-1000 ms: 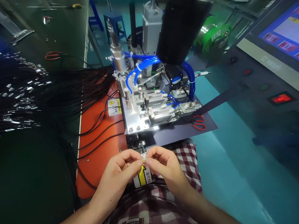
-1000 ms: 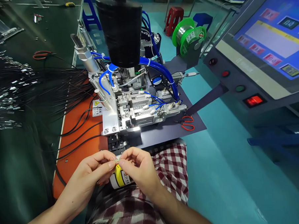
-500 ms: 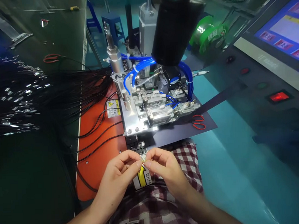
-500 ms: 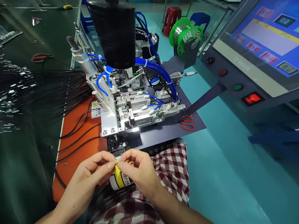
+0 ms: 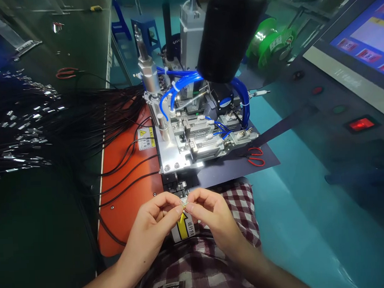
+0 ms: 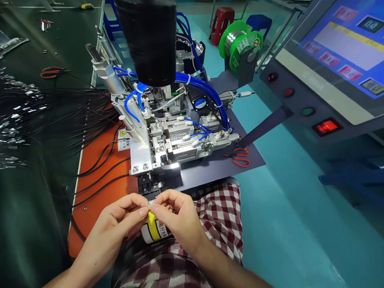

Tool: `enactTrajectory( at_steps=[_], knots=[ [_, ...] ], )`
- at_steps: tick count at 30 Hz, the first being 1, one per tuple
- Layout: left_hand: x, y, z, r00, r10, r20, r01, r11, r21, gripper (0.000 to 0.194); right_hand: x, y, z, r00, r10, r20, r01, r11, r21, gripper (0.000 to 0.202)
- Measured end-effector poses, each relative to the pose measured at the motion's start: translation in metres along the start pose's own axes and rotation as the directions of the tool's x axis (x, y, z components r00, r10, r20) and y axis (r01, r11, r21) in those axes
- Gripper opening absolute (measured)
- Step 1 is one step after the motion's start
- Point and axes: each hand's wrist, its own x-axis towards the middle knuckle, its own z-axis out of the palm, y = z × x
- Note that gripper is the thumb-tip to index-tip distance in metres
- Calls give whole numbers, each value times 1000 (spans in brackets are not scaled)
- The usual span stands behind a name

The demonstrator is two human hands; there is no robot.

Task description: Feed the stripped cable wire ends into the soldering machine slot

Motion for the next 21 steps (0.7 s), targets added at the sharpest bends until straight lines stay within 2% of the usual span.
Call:
enactTrajectory(
  at_steps=[15,21],
  knots=[
    [0,3,1,1000,10,-1,-10,1000,24,15,1,0,1,1000,15,3,-15,1000,12,13],
    [0,1,0,1000,-7,-9,7,1000,-4,16,-1,2,2,1000,-27,5,28,1000,-8,14]
  ],
)
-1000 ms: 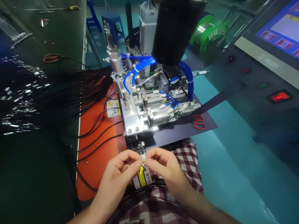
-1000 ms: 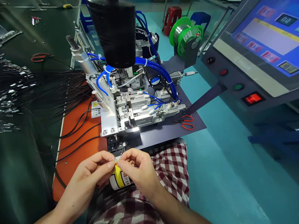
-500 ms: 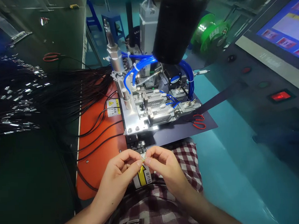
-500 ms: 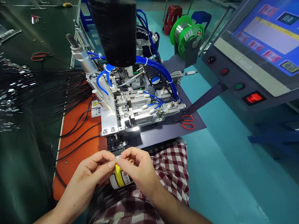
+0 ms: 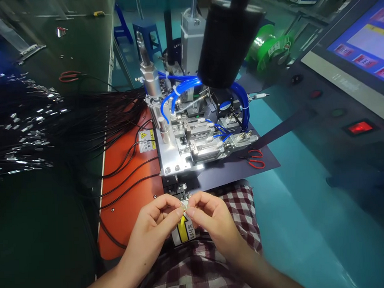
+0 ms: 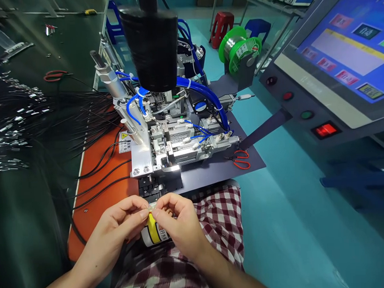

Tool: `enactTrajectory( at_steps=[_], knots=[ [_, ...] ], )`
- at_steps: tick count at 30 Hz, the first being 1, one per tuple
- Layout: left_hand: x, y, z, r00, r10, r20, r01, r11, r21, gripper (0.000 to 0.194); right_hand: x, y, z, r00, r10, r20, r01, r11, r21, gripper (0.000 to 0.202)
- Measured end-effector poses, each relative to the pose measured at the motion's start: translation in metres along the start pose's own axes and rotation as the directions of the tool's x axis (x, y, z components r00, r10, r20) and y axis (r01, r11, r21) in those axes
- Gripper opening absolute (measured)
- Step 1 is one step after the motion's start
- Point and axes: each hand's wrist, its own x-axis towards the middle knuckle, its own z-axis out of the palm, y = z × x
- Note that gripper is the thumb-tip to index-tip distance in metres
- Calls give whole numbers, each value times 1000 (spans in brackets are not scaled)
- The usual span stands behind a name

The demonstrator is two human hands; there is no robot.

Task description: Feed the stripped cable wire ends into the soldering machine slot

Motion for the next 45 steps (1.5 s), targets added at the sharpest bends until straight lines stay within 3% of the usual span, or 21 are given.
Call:
enactTrajectory(
  at_steps=[6,9,16,20,22,30,34,37,40,43,45],
  knots=[
    [1,-1,0,1000,-14,14,14,1000,5,21,-2,-2,-1,999,-20,-30,19,999,-33,16],
    [1,0,-1,1000,-2,15,2,1000,9,20,-3,-1,-2,997,-62,-48,55,989,-134,14],
    [-1,3,2,998,55,-29,-54,998,41,18,-7,2,0,931,-361,-59,292,831,-474,14],
    [-2,-2,6,979,190,-78,-185,981,64,13,-4,3,0,992,-119,-40,109,975,-195,17],
    [-1,-4,8,970,225,-89,-217,972,96,11,-3,4,0,999,-35,1,35,997,-71,21],
    [3,2,7,986,157,-58,-153,986,69,12,-5,5,-6,999,-43,10,44,997,-60,24],
    [6,4,5,965,263,-13,-254,942,219,14,-2,5,-12,997,-60,42,64,992,-105,24],
    [9,6,0,972,233,34,-232,921,313,13,4,3,-17,997,-66,51,72,987,-144,23],
    [14,8,-8,952,305,31,-277,811,515,9,17,-1,-23,997,-68,39,75,978,-197,20],
    [21,7,-18,868,485,111,-399,545,738,13,34,-2,-29,997,-66,43,74,971,-228,20],
    [26,4,-25,821,540,183,-455,427,782,19,43,-1,-32,997,-59,54,70,969,-238,21]
  ],
)
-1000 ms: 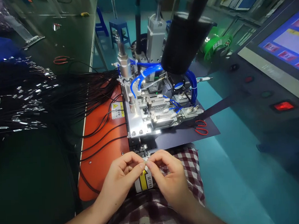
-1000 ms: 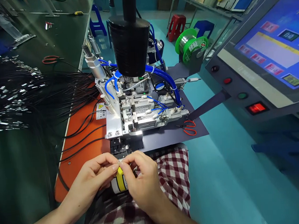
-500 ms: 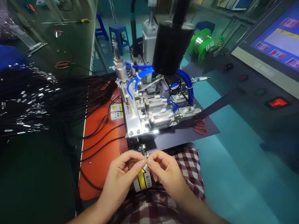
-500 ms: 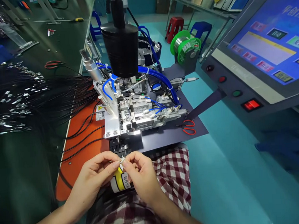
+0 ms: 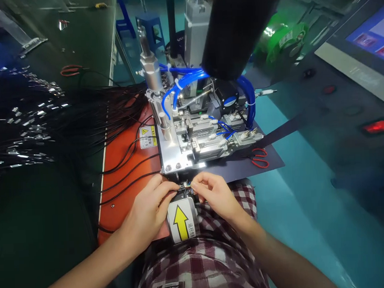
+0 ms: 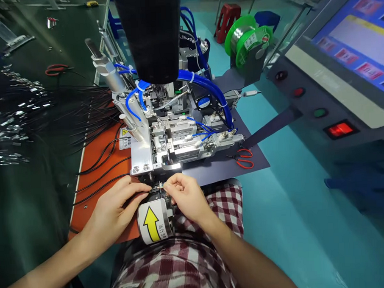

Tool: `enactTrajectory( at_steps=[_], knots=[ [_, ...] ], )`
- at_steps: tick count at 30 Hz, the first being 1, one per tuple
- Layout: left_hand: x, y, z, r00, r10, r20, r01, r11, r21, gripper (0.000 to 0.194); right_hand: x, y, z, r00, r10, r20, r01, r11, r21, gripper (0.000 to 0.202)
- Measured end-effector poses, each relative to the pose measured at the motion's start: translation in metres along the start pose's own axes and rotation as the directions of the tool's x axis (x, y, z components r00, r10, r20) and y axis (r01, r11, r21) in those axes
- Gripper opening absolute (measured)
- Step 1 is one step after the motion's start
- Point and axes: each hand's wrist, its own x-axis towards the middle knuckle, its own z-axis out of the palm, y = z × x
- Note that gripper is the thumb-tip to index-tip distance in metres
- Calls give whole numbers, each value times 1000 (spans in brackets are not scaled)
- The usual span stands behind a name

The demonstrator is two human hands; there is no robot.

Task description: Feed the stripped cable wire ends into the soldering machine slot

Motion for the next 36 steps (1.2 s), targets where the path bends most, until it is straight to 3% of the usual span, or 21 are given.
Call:
enactTrajectory(
  at_steps=[5,9,14,25,36],
  knots=[
    [0,-17,2,983,169,67,-176,979,103,29,10,5,-1,999,24,25,-23,999,-23,23],
    [-2,-21,2,970,220,100,-236,948,212,33,10,4,1,999,28,39,-27,999,-23,21],
    [-3,-21,4,964,252,88,-267,917,295,35,9,3,1,999,40,6,-40,999,-25,19],
    [-4,-25,9,970,216,113,-239,933,268,34,8,3,-1,996,87,37,-86,996,-30,21],
    [-10,-29,7,950,304,71,-312,912,268,33,0,10,3,993,-112,-35,110,992,-65,11]
  ],
)
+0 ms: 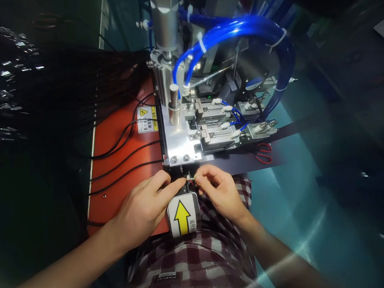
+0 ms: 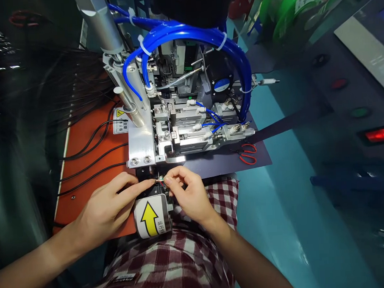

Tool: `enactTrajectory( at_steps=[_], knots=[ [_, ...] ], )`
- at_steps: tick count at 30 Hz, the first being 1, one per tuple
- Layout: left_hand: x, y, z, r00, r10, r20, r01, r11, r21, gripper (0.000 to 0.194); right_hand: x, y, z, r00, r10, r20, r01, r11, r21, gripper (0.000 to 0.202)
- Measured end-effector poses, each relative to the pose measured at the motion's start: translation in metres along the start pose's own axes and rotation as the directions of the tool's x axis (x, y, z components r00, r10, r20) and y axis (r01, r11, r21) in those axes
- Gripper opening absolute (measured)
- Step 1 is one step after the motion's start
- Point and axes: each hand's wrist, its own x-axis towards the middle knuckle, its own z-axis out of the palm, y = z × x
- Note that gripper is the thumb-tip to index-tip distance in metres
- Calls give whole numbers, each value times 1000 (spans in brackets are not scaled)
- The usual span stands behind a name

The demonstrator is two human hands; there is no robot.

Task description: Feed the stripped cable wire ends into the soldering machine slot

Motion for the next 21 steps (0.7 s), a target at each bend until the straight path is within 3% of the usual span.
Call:
enactTrajectory(
  at_steps=[3,7,10,13,16,18,21],
  knots=[
    [-3,1,-1,999,27,-19,-27,1000,-9,34,-5,2,1,988,-151,-45,147,986,-75,11],
    [-4,3,-1,996,48,-75,-50,998,-31,36,-9,3,-1,919,-393,-44,369,892,-260,12],
    [-4,3,-2,995,40,-89,-46,996,-70,38,-11,1,-3,881,-472,-19,440,835,-331,12],
    [-4,3,-2,997,25,-72,-32,995,-97,37,-11,1,-2,927,-372,-49,347,899,-267,12],
    [-3,3,-2,997,17,-72,-25,994,-106,36,-9,0,1,991,-117,-67,113,992,-64,12],
    [-2,3,-3,997,3,-80,-14,992,-129,36,-7,-1,2,999,15,-37,-13,998,53,13],
    [2,4,-3,995,-38,-90,20,981,-192,35,-6,-5,2,994,108,31,-112,980,163,17]
  ],
)
